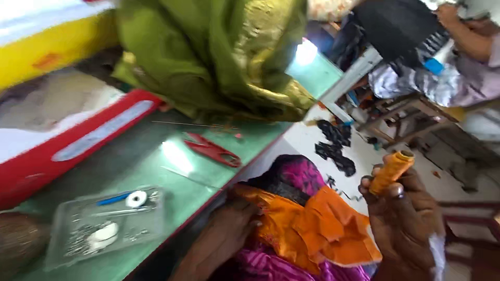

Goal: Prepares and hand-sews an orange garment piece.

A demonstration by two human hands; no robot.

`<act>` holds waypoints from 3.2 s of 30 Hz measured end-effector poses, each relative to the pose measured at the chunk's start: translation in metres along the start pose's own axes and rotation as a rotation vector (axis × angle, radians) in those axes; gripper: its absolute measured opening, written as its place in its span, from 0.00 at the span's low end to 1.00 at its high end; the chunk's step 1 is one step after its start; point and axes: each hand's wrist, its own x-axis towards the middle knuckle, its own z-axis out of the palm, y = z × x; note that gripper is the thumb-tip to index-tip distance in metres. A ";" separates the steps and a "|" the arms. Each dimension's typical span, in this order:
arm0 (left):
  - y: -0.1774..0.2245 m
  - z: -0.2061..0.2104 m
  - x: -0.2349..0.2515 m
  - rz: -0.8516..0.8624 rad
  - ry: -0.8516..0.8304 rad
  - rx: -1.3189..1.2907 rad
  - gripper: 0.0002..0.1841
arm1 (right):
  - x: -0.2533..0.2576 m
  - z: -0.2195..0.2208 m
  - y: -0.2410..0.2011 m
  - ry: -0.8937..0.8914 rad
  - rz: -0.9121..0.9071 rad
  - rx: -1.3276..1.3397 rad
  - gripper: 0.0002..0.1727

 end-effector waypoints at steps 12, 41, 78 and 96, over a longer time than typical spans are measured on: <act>0.069 0.071 0.042 0.349 0.036 0.061 0.25 | -0.152 -0.042 0.118 0.288 0.521 0.136 0.15; 0.106 0.094 0.061 0.224 0.151 0.109 0.16 | -0.148 -0.073 0.088 0.304 0.374 0.385 0.22; 0.078 0.083 0.144 0.181 -0.184 0.134 0.06 | -0.158 -0.084 0.118 0.490 0.389 0.058 0.30; 0.041 0.037 0.157 0.059 0.321 0.206 0.29 | -0.158 -0.084 0.117 0.483 0.376 0.064 0.30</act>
